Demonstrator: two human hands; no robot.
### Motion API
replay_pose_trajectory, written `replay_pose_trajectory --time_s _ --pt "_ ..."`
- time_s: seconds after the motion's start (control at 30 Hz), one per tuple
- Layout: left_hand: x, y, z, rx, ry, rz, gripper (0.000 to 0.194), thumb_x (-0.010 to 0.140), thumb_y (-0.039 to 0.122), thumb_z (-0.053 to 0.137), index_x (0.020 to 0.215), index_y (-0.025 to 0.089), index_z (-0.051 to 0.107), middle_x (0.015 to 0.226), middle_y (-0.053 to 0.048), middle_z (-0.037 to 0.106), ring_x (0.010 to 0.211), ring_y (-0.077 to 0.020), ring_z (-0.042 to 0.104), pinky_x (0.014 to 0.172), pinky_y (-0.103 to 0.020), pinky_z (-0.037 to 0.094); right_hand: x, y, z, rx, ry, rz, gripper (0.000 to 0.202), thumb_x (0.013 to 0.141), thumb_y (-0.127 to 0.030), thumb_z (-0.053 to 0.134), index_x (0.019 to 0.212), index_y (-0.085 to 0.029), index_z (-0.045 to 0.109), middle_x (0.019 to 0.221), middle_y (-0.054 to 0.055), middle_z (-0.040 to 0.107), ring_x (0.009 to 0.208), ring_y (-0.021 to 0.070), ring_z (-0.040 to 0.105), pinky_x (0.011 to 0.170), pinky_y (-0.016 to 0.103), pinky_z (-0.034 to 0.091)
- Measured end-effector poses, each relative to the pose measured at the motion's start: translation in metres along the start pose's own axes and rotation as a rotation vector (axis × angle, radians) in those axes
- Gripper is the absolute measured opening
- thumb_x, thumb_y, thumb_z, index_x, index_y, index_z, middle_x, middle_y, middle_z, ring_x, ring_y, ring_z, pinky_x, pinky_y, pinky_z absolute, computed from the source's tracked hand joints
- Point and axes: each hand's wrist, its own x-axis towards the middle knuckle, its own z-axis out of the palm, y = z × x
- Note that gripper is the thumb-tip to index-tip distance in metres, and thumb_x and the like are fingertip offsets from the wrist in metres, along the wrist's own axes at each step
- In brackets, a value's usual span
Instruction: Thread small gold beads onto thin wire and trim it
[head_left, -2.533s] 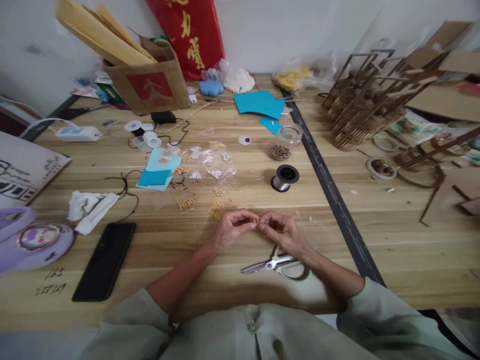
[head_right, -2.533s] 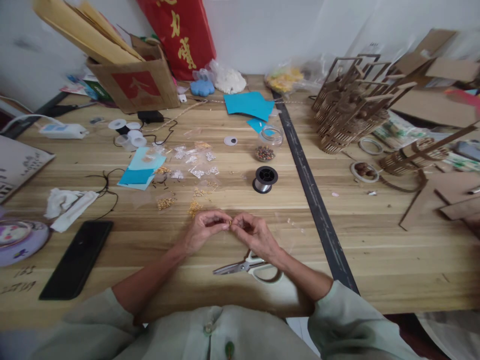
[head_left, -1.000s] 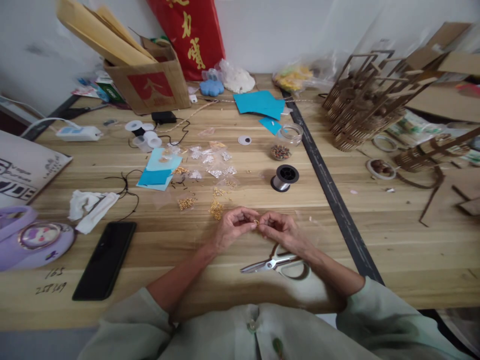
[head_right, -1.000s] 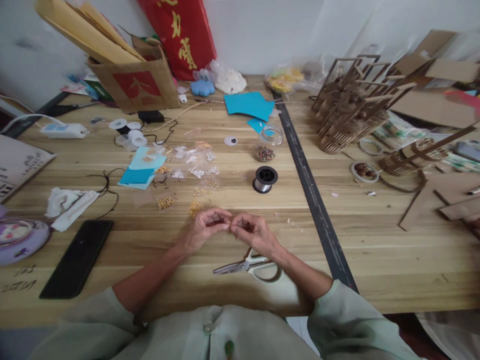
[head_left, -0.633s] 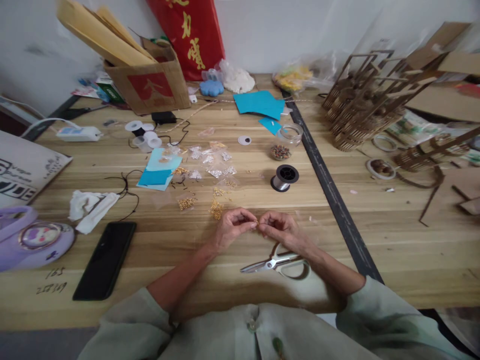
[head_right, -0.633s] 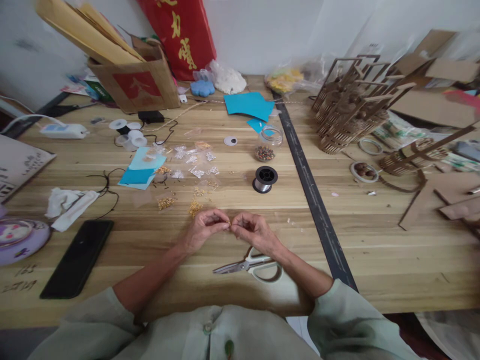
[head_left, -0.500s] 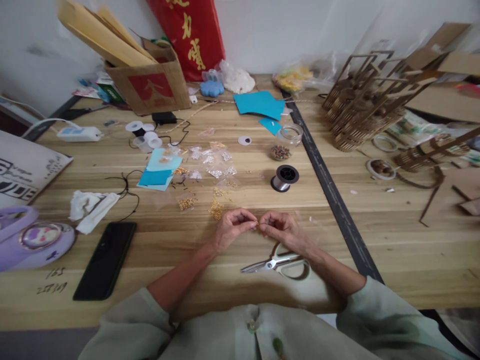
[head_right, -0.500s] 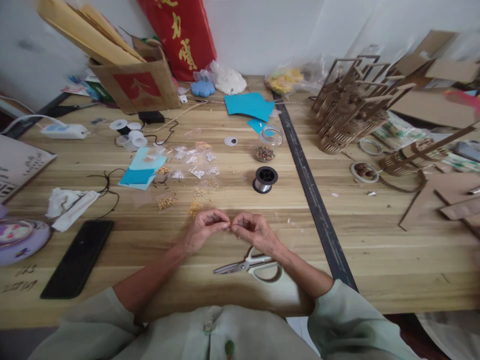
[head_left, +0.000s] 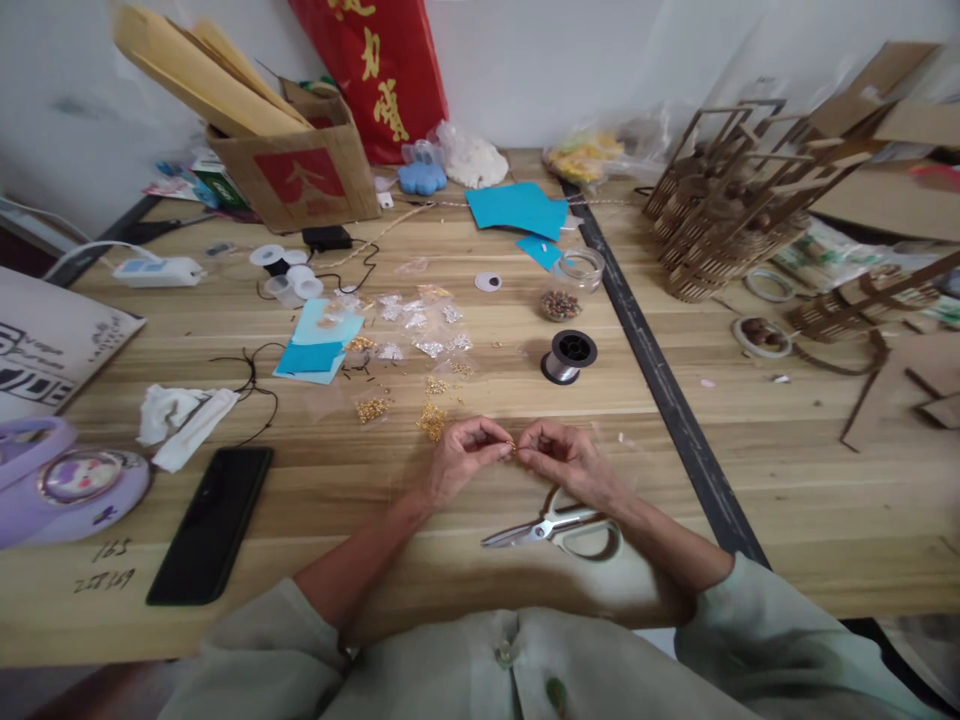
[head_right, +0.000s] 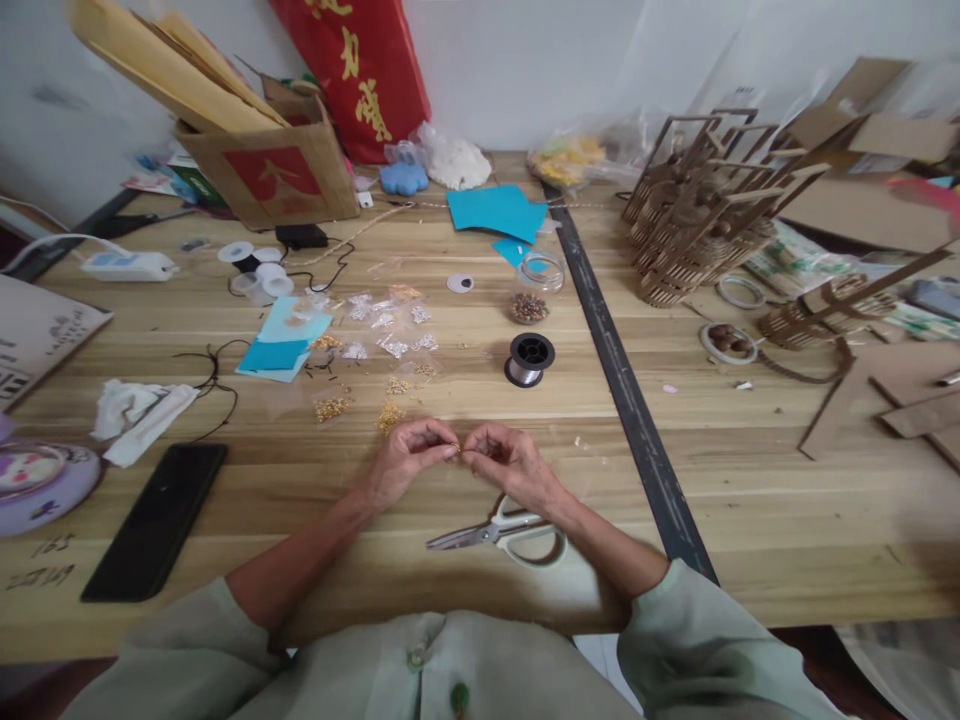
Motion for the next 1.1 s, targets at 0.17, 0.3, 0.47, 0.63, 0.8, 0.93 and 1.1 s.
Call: replay_pose_trajectory --time_s 0.17,0.3,0.47,0.63,0.8,0.93,1.1 --pt "0.000 0.000 0.000 0.028 -0.005 0.007 0.019 0.068 0.028 0.074 0.073 0.012 0.066 0.067 -0.002 0.064 0.065 -0.0120 0.058 0.065 -0.023 0.046 -0.001 0.001 0.001 -0.053 0.003 -0.030 0.026 0.079 -0.040 0.064 0.080 -0.015 0.059 0.069 0.001 0.057 0.057 0.0094 0.045 0.051 0.022 0.033" --pt "-0.001 0.001 0.001 0.048 0.001 0.000 0.019 0.067 0.028 0.074 0.074 0.012 0.066 0.068 -0.002 0.065 0.065 -0.0119 0.058 0.065 -0.023 0.046 -0.003 0.000 0.002 -0.117 0.027 -0.071 0.022 0.081 -0.037 0.061 0.082 -0.015 0.060 0.071 0.002 0.059 0.060 0.0102 0.047 0.053 0.022 0.036" --pt "-0.001 -0.002 0.002 0.045 0.006 -0.015 0.019 0.067 0.027 0.075 0.077 0.013 0.067 0.071 -0.003 0.067 0.066 -0.0117 0.060 0.066 -0.023 0.048 -0.001 0.001 0.001 -0.072 0.028 -0.062 0.023 0.081 -0.037 0.062 0.079 -0.014 0.060 0.068 0.001 0.056 0.059 0.0094 0.046 0.053 0.022 0.034" --pt "-0.001 -0.009 0.000 0.019 -0.021 -0.034 0.026 0.068 0.025 0.074 0.092 0.015 0.069 0.080 -0.004 0.069 0.072 -0.0129 0.062 0.070 -0.024 0.050 0.002 0.002 -0.003 0.138 -0.035 0.008 0.030 0.077 -0.043 0.066 0.078 -0.014 0.059 0.062 -0.001 0.055 0.054 0.0085 0.047 0.052 0.022 0.036" --pt "-0.001 -0.010 -0.002 0.067 -0.025 0.019 0.023 0.068 0.025 0.075 0.089 0.016 0.072 0.079 -0.004 0.069 0.072 -0.0137 0.062 0.069 -0.024 0.051 0.003 0.001 -0.005 0.219 -0.080 0.030 0.030 0.076 -0.042 0.068 0.077 -0.014 0.060 0.059 -0.002 0.055 0.054 0.0086 0.050 0.054 0.021 0.040" --pt "0.000 -0.008 -0.001 0.069 -0.039 0.058 0.019 0.068 0.024 0.075 0.086 0.017 0.073 0.078 -0.003 0.068 0.071 -0.0132 0.062 0.068 -0.024 0.051 0.003 0.005 -0.005 0.269 -0.116 0.035 0.030 0.077 -0.042 0.067 0.079 -0.013 0.061 0.060 -0.002 0.056 0.055 0.0083 0.051 0.054 0.021 0.042" --pt "0.001 -0.008 -0.002 0.054 -0.065 0.090 0.017 0.069 0.022 0.075 0.085 0.018 0.073 0.081 -0.003 0.067 0.072 -0.0124 0.061 0.069 -0.023 0.049 0.003 0.006 -0.004 0.304 -0.127 0.043 0.032 0.075 -0.044 0.069 0.079 -0.013 0.061 0.059 -0.002 0.056 0.053 0.0079 0.050 0.053 0.020 0.042"
